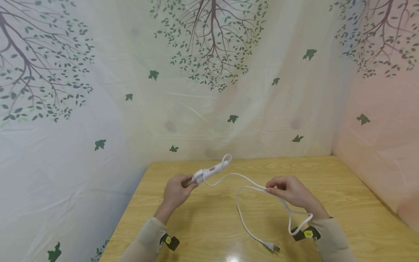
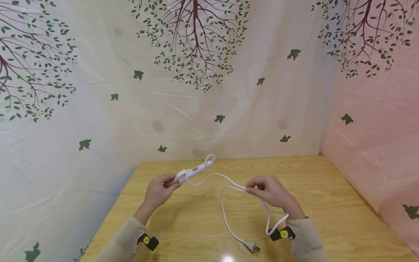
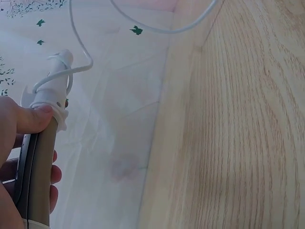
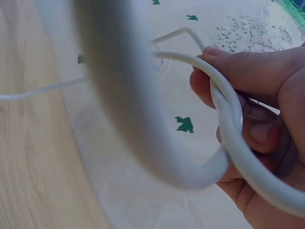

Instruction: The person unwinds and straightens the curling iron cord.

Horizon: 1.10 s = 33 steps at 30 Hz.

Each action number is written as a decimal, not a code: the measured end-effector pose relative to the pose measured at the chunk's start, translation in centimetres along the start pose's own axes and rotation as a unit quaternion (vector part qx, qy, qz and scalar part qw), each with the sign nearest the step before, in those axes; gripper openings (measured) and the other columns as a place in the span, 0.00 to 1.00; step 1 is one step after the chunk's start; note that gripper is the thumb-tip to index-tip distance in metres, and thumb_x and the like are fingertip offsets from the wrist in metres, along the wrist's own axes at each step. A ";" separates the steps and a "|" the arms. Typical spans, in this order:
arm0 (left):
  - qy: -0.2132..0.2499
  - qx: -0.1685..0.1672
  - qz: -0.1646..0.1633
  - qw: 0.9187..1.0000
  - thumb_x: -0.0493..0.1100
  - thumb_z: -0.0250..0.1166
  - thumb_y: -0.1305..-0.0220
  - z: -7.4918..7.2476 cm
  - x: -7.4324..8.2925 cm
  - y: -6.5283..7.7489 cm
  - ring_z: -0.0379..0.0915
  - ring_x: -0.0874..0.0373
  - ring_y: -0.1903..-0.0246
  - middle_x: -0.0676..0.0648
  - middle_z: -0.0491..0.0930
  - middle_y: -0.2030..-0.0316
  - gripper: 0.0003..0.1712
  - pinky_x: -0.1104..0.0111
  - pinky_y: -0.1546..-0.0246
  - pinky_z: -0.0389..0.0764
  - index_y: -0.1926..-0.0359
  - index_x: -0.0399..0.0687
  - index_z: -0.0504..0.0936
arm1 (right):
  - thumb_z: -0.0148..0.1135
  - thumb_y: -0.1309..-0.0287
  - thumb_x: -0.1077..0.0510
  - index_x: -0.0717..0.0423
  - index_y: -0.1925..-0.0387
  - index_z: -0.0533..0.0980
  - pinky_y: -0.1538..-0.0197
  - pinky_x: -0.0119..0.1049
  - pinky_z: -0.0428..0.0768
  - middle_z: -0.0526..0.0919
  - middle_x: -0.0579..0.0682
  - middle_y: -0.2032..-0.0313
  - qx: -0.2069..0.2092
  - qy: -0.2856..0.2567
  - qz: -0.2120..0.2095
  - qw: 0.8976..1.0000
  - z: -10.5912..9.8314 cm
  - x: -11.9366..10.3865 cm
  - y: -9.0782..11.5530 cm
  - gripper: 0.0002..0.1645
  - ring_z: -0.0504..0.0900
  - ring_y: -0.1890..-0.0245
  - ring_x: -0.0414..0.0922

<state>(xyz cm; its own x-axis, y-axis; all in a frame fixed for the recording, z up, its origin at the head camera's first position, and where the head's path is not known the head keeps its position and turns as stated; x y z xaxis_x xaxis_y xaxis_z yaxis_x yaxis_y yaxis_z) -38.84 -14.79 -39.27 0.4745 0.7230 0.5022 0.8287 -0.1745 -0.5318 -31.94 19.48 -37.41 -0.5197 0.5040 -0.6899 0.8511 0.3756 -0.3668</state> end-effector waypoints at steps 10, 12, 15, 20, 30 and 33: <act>-0.016 -0.033 -0.019 0.999 0.50 0.76 0.49 0.7 -0.3 0.2 0.72 0.66 0.75 0.52 0.83 0.70 0.18 0.71 0.74 0.75 0.58 0.49 0.87 | 0.63 0.42 0.70 0.56 0.64 0.83 0.82 0.30 0.67 0.82 0.49 0.75 0.068 -0.032 -0.071 0.995 -2.0 -2.6 -0.3 0.09 0.66 0.83 0.33; -0.015 -0.045 -0.023 0.999 0.50 0.76 0.49 0.9 -0.3 0.3 0.72 0.66 0.75 0.53 0.83 0.69 0.19 0.71 0.74 0.75 0.57 0.49 0.87 | 0.63 0.43 0.71 0.56 0.64 0.83 0.83 0.30 0.66 0.81 0.47 0.77 0.089 -0.036 -0.074 0.993 -2.5 -2.8 -0.4 0.09 0.66 0.83 0.33; -0.010 -0.061 -0.027 0.998 0.51 0.75 0.48 1.2 -0.2 0.5 0.73 0.66 0.74 0.53 0.83 0.68 0.19 0.71 0.74 0.76 0.56 0.49 0.87 | 0.63 0.43 0.72 0.58 0.64 0.83 0.81 0.30 0.68 0.82 0.46 0.76 0.123 -0.046 -0.072 0.989 -3.2 -2.9 -0.4 0.09 0.69 0.83 0.34; -0.010 -0.074 -0.020 0.997 0.51 0.75 0.48 1.4 -0.1 0.7 0.74 0.67 0.73 0.53 0.84 0.68 0.19 0.72 0.73 0.76 0.56 0.50 0.88 | 0.62 0.45 0.76 0.65 0.64 0.82 0.78 0.28 0.72 0.85 0.44 0.73 0.187 -0.069 -0.082 0.976 -4.4 -2.9 -0.3 0.09 0.75 0.80 0.34; -0.029 -0.100 0.012 0.994 0.52 0.75 0.49 2.0 0.1 1.1 0.72 0.68 0.74 0.56 0.83 0.69 0.17 0.73 0.74 0.74 0.58 0.52 0.88 | 0.63 0.45 0.76 0.75 0.65 0.79 0.73 0.23 0.74 0.85 0.36 0.73 0.287 -0.110 -0.044 0.951 -6.2 -1.8 0.3 0.05 0.80 0.76 0.33; -0.024 -0.113 0.025 0.993 0.52 0.75 0.48 2.2 0.4 1.3 0.73 0.69 0.74 0.56 0.83 0.69 0.17 0.75 0.74 0.74 0.58 0.51 0.88 | 0.63 0.43 0.73 0.76 0.63 0.79 0.73 0.23 0.74 0.85 0.35 0.73 0.309 -0.109 -0.020 0.945 -6.7 -1.3 0.6 0.07 0.81 0.75 0.33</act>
Point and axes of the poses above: each hand's wrist, its own y-axis away from the middle knuckle, its own z-axis out of the palm, x = y × z, the point moved 10 cm from there along -y, towards the middle knuckle
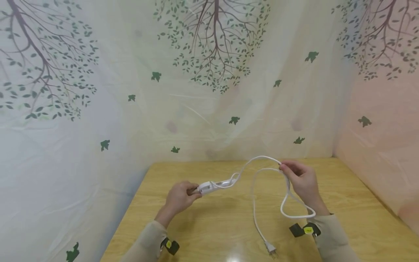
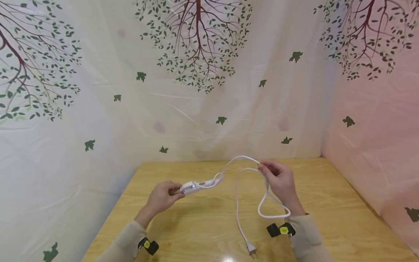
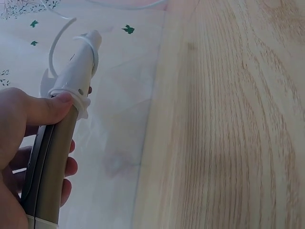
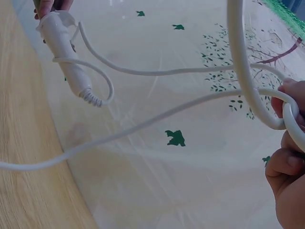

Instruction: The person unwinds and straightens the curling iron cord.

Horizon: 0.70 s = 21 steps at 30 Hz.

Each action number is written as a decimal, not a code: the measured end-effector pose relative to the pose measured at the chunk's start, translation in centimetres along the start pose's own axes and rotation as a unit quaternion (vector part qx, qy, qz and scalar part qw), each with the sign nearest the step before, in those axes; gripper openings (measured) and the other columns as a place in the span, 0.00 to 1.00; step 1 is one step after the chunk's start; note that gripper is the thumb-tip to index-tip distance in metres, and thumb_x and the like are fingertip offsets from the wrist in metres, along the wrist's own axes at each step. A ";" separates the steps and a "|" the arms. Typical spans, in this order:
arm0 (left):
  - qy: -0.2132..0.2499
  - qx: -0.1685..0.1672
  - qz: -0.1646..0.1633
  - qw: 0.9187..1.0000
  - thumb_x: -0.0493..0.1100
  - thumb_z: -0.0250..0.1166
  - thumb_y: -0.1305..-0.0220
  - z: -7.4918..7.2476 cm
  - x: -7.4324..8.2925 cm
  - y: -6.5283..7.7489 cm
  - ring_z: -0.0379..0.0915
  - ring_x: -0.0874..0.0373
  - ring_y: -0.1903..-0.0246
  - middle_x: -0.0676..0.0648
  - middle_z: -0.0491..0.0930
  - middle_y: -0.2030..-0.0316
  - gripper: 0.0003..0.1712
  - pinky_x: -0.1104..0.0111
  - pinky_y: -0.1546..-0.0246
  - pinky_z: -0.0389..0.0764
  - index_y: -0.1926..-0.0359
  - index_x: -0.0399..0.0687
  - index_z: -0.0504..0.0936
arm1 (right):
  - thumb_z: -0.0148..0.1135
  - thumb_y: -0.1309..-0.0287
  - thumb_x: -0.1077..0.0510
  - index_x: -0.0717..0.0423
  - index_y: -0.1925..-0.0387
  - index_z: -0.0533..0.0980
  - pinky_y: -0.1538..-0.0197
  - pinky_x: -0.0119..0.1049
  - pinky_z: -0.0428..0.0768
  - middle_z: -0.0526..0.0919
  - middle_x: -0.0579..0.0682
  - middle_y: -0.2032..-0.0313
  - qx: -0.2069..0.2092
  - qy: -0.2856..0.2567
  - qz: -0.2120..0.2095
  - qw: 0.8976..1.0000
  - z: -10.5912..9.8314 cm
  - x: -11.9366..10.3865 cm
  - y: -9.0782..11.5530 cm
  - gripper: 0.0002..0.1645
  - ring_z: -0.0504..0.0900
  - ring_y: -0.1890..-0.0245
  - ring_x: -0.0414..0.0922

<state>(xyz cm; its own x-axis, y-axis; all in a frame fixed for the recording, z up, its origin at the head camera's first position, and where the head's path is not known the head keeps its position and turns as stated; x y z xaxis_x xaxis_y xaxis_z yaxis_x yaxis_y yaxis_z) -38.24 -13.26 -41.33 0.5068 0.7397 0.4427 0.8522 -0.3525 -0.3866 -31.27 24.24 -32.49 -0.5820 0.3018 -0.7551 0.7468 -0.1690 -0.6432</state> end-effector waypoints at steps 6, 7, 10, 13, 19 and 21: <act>0.009 -0.028 0.029 0.999 0.51 0.74 0.47 0.4 0.3 0.3 0.77 0.68 0.71 0.56 0.84 0.67 0.17 0.76 0.71 0.77 0.57 0.50 0.88 | 0.65 0.41 0.66 0.73 0.59 0.80 0.74 0.22 0.74 0.86 0.36 0.73 0.075 0.012 0.056 0.996 -1.7 1.6 0.1 0.11 0.80 0.76 0.33; 0.008 -0.035 0.032 0.999 0.51 0.74 0.46 0.5 0.3 0.3 0.77 0.68 0.71 0.56 0.84 0.67 0.17 0.76 0.71 0.78 0.57 0.51 0.88 | 0.65 0.41 0.65 0.72 0.59 0.80 0.74 0.22 0.74 0.86 0.37 0.73 0.090 0.013 0.062 0.994 -2.0 1.8 0.1 0.12 0.80 0.76 0.33; 0.011 -0.054 0.041 0.998 0.50 0.74 0.46 0.7 0.3 0.4 0.78 0.68 0.70 0.57 0.83 0.66 0.16 0.76 0.69 0.78 0.57 0.51 0.88 | 0.66 0.41 0.64 0.72 0.59 0.80 0.74 0.21 0.75 0.87 0.40 0.73 0.131 0.019 0.066 0.989 -2.9 2.0 0.2 0.12 0.81 0.76 0.32; 0.016 -0.071 0.050 0.996 0.51 0.74 0.46 0.9 0.2 0.5 0.77 0.69 0.69 0.58 0.83 0.66 0.16 0.76 0.68 0.78 0.56 0.52 0.87 | 0.66 0.40 0.61 0.70 0.59 0.81 0.71 0.20 0.77 0.87 0.39 0.72 0.169 0.028 0.069 0.983 -3.6 2.1 0.3 0.13 0.82 0.74 0.30; 0.066 -0.102 0.081 0.989 0.48 0.73 0.45 1.0 0.3 0.7 0.78 0.67 0.66 0.57 0.82 0.65 0.16 0.77 0.64 0.79 0.55 0.49 0.87 | 0.67 0.41 0.59 0.67 0.61 0.83 0.70 0.19 0.78 0.86 0.37 0.73 0.226 0.017 0.100 0.969 -4.9 3.1 0.4 0.12 0.84 0.74 0.30; 0.103 -0.114 0.083 0.985 0.47 0.73 0.44 1.0 0.3 0.7 0.79 0.65 0.64 0.55 0.82 0.64 0.17 0.76 0.62 0.80 0.55 0.47 0.86 | 0.67 0.42 0.60 0.66 0.62 0.83 0.71 0.19 0.78 0.85 0.36 0.74 0.240 0.013 0.111 0.964 -5.3 3.6 0.4 0.11 0.84 0.75 0.29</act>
Point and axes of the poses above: each hand's wrist, its own y-axis away from the middle knuckle, its own z-axis out of the palm, x = y × z, the point moved 10 cm from there along -y, towards the middle knuckle
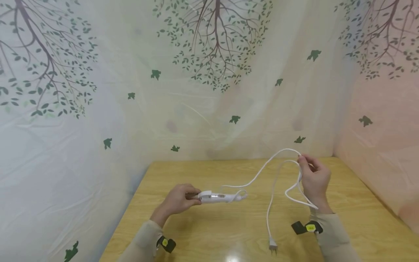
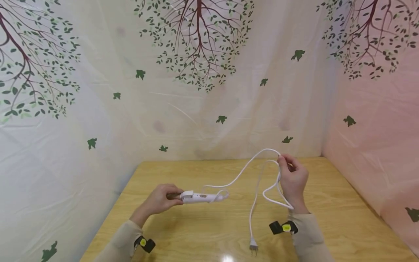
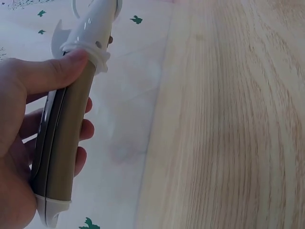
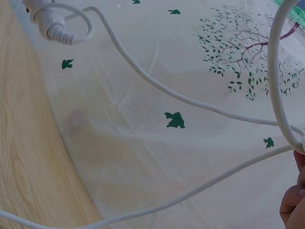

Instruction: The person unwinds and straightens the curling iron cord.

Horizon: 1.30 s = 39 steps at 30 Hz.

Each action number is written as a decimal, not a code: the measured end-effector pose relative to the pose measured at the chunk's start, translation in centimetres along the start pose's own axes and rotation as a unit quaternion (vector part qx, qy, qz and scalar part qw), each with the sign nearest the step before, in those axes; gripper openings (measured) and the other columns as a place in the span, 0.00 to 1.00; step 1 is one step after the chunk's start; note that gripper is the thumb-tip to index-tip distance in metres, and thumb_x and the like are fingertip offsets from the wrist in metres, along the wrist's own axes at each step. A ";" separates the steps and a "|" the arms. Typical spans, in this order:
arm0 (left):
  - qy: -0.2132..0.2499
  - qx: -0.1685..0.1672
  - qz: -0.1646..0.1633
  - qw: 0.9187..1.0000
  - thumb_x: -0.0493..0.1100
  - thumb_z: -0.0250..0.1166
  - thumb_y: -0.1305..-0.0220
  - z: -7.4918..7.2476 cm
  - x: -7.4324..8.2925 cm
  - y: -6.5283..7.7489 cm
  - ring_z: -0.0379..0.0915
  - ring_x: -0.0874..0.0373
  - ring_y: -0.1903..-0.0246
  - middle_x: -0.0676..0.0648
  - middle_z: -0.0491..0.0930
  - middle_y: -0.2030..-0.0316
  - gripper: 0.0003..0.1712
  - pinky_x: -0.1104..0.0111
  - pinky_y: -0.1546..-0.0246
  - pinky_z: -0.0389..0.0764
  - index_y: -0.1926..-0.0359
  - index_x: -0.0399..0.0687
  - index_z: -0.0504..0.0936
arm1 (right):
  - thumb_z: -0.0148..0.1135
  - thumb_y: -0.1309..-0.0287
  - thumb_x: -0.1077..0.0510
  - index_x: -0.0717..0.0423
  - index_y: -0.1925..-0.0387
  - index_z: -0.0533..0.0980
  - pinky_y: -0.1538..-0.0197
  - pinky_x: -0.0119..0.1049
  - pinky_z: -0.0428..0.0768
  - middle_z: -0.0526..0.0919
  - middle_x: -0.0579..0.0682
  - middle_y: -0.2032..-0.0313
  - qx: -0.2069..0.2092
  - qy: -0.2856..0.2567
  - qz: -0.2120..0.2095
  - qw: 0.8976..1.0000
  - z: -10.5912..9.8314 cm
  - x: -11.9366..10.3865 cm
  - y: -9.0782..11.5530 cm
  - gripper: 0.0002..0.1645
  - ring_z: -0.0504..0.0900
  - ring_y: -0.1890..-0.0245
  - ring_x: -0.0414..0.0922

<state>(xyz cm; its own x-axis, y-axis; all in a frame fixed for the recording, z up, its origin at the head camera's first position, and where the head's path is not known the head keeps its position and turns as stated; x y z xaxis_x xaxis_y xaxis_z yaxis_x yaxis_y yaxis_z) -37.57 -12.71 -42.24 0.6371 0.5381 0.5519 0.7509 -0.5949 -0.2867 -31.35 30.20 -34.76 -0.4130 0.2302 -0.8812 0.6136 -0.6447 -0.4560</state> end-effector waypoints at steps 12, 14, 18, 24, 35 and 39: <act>0.075 0.019 0.020 0.997 0.46 0.73 0.44 -1.1 -0.4 0.2 0.80 0.64 0.64 0.54 0.84 0.62 0.16 0.73 0.61 0.81 0.55 0.48 0.86 | 0.67 0.42 0.58 0.61 0.64 0.84 0.73 0.17 0.75 0.81 0.29 0.79 0.019 0.072 0.066 0.995 -1.8 3.3 -1.0 0.09 0.80 0.77 0.26; 0.074 0.042 0.019 0.996 0.45 0.73 0.45 -1.7 -0.5 0.2 0.81 0.63 0.65 0.53 0.84 0.63 0.15 0.73 0.63 0.82 0.56 0.48 0.86 | 0.67 0.41 0.57 0.63 0.63 0.83 0.74 0.17 0.74 0.80 0.27 0.79 0.009 0.101 0.068 0.993 -2.0 3.7 -1.1 0.12 0.79 0.76 0.26; 0.070 0.100 0.004 0.993 0.42 0.74 0.46 -2.8 -1.2 0.3 0.81 0.61 0.66 0.51 0.85 0.63 0.15 0.74 0.65 0.82 0.56 0.46 0.86 | 0.65 0.40 0.56 0.66 0.61 0.82 0.75 0.20 0.73 0.78 0.27 0.78 -0.022 0.145 0.085 0.985 -2.3 4.6 -1.0 0.15 0.77 0.74 0.28; 0.056 0.207 -0.029 0.976 0.39 0.76 0.49 -4.8 -2.5 0.9 0.83 0.55 0.65 0.46 0.86 0.62 0.16 0.72 0.67 0.82 0.57 0.42 0.87 | 0.64 0.38 0.52 0.65 0.58 0.81 0.71 0.22 0.74 0.78 0.26 0.76 -0.087 0.188 0.102 0.973 -2.3 5.6 -1.0 0.18 0.76 0.72 0.29; -0.016 0.353 -0.172 0.920 0.43 0.77 0.49 -8.3 -6.8 3.5 0.84 0.47 0.67 0.39 0.86 0.61 0.19 0.56 0.69 0.84 0.56 0.40 0.87 | 0.60 0.35 0.46 0.66 0.52 0.80 0.71 0.25 0.76 0.79 0.27 0.73 -0.194 0.259 0.052 0.945 -2.6 6.0 -1.2 0.25 0.76 0.72 0.26; -0.044 0.361 -0.240 0.900 0.48 0.76 0.48 -9.1 -8.8 4.8 0.84 0.48 0.67 0.40 0.86 0.60 0.21 0.56 0.71 0.82 0.54 0.44 0.87 | 0.59 0.35 0.46 0.65 0.54 0.81 0.73 0.25 0.75 0.81 0.31 0.72 -0.195 0.287 0.026 0.937 -3.5 5.7 -1.8 0.24 0.74 0.73 0.25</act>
Point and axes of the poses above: each hand's wrist, its own y-axis away from the middle knuckle, its own z-axis out of the palm, x = y × z, the point moved 10 cm from there along -y, towards the middle knuckle
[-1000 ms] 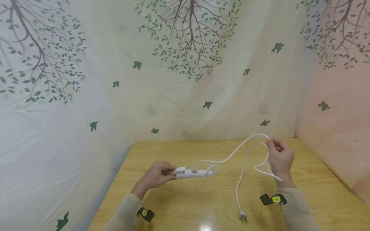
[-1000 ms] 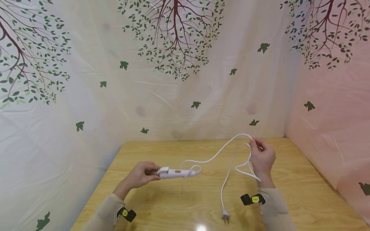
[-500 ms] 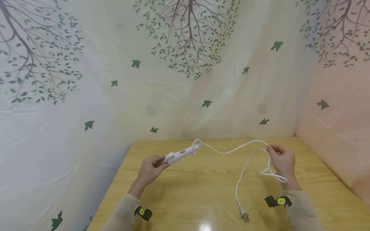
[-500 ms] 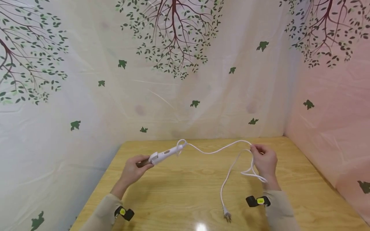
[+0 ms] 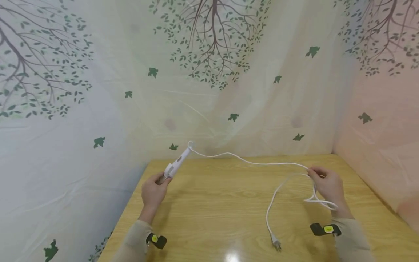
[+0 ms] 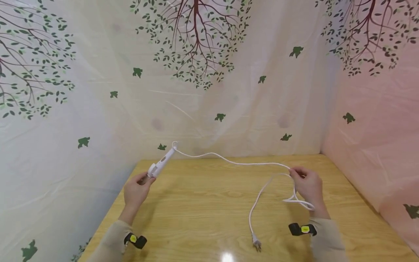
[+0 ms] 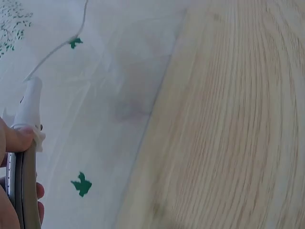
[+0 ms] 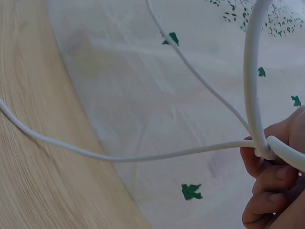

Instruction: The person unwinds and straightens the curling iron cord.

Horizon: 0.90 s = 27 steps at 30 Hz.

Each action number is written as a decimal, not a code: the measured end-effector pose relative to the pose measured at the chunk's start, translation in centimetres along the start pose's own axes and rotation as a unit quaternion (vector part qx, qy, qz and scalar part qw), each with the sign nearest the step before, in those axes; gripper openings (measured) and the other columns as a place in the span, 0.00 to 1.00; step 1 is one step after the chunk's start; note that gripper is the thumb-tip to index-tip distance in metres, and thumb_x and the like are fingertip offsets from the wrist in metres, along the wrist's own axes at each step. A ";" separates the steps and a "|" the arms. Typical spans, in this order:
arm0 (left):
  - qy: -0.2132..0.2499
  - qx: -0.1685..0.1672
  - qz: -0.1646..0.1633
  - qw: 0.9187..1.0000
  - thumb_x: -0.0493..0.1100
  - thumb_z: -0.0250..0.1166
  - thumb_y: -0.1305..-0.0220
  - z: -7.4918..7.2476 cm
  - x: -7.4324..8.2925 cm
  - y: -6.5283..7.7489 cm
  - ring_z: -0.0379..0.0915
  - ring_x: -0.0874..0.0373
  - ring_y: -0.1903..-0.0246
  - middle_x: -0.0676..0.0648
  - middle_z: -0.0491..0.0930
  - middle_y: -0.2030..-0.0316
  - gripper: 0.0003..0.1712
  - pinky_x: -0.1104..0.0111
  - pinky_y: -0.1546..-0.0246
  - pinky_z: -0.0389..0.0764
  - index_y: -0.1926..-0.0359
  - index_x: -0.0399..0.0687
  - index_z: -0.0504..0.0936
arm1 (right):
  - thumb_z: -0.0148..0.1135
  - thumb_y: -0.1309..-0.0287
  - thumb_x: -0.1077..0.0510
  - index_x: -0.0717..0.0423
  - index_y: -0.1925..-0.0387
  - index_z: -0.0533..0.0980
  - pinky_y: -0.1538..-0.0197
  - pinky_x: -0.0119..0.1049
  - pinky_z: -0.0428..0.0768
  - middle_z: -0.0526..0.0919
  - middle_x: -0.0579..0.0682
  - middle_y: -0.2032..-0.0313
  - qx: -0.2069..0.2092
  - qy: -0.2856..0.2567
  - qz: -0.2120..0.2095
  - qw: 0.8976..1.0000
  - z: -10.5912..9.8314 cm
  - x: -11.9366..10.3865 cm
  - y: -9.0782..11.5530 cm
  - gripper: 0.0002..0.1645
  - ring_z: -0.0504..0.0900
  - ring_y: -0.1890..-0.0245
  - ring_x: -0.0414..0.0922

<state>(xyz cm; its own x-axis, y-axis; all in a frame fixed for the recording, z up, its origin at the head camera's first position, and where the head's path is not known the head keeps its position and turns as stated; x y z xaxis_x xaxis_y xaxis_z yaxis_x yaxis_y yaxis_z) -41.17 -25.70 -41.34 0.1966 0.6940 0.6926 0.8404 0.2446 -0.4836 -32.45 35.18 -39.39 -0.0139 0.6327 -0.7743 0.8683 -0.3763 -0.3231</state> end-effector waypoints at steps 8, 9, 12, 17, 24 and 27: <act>-0.055 0.010 -0.054 0.997 0.50 0.74 0.48 -1.3 -3.4 -0.4 0.81 0.49 0.70 0.41 0.86 0.59 0.21 0.67 0.80 0.68 0.52 0.50 0.86 | 0.58 0.35 0.46 0.62 0.54 0.82 0.70 0.20 0.73 0.85 0.40 0.66 0.008 0.029 -0.012 0.999 -1.4 0.7 -0.3 0.23 0.71 0.71 0.18; -0.059 0.008 -0.057 0.997 0.50 0.74 0.48 -1.3 -3.6 -0.3 0.80 0.49 0.70 0.41 0.86 0.60 0.20 0.67 0.80 0.68 0.53 0.50 0.86 | 0.58 0.35 0.46 0.62 0.54 0.82 0.71 0.20 0.73 0.84 0.39 0.66 0.009 0.029 -0.011 0.999 -1.5 0.8 -0.3 0.23 0.71 0.71 0.18; -0.066 0.004 -0.060 0.996 0.50 0.74 0.48 -1.4 -4.0 -0.3 0.79 0.50 0.72 0.43 0.86 0.61 0.20 0.68 0.80 0.67 0.54 0.51 0.86 | 0.58 0.35 0.46 0.63 0.54 0.82 0.72 0.21 0.73 0.82 0.35 0.69 0.015 0.031 -0.004 0.999 -1.7 1.1 -0.3 0.23 0.71 0.72 0.18; -0.074 -0.008 -0.056 0.996 0.49 0.74 0.48 -1.2 -4.2 0.1 0.76 0.53 0.76 0.44 0.86 0.65 0.19 0.68 0.82 0.67 0.55 0.50 0.85 | 0.57 0.34 0.46 0.63 0.53 0.81 0.74 0.25 0.75 0.85 0.46 0.65 0.014 0.041 0.009 0.999 -1.9 1.6 0.0 0.24 0.73 0.74 0.23; -0.101 -0.018 -0.031 0.994 0.49 0.73 0.47 -1.2 -4.7 0.0 0.77 0.51 0.73 0.44 0.86 0.64 0.18 0.65 0.79 0.67 0.55 0.50 0.86 | 0.56 0.33 0.47 0.64 0.56 0.81 0.70 0.26 0.68 0.85 0.60 0.61 0.010 0.093 -0.025 0.995 -3.0 1.4 0.0 0.22 0.66 0.73 0.19; -0.095 -0.017 -0.017 0.995 0.47 0.73 0.47 -1.3 -4.4 -0.4 0.78 0.49 0.72 0.41 0.86 0.63 0.20 0.63 0.77 0.71 0.53 0.46 0.86 | 0.58 0.34 0.48 0.63 0.58 0.81 0.69 0.30 0.69 0.85 0.59 0.63 0.001 0.107 -0.051 0.993 -2.9 0.7 -0.1 0.20 0.69 0.72 0.24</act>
<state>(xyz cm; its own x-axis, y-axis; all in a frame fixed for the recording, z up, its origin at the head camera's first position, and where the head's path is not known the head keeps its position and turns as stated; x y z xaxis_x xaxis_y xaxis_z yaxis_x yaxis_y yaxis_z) -41.73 -29.78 -43.48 0.0722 0.8020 0.5930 0.8624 0.2486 -0.4411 -31.09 37.59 -38.30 0.0044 0.7961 -0.6052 0.8664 -0.3053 -0.3953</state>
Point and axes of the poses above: each hand's wrist, its own y-axis away from the middle knuckle, its own z-axis out of the palm, x = y × z, the point moved 10 cm from there along -y, towards the middle knuckle
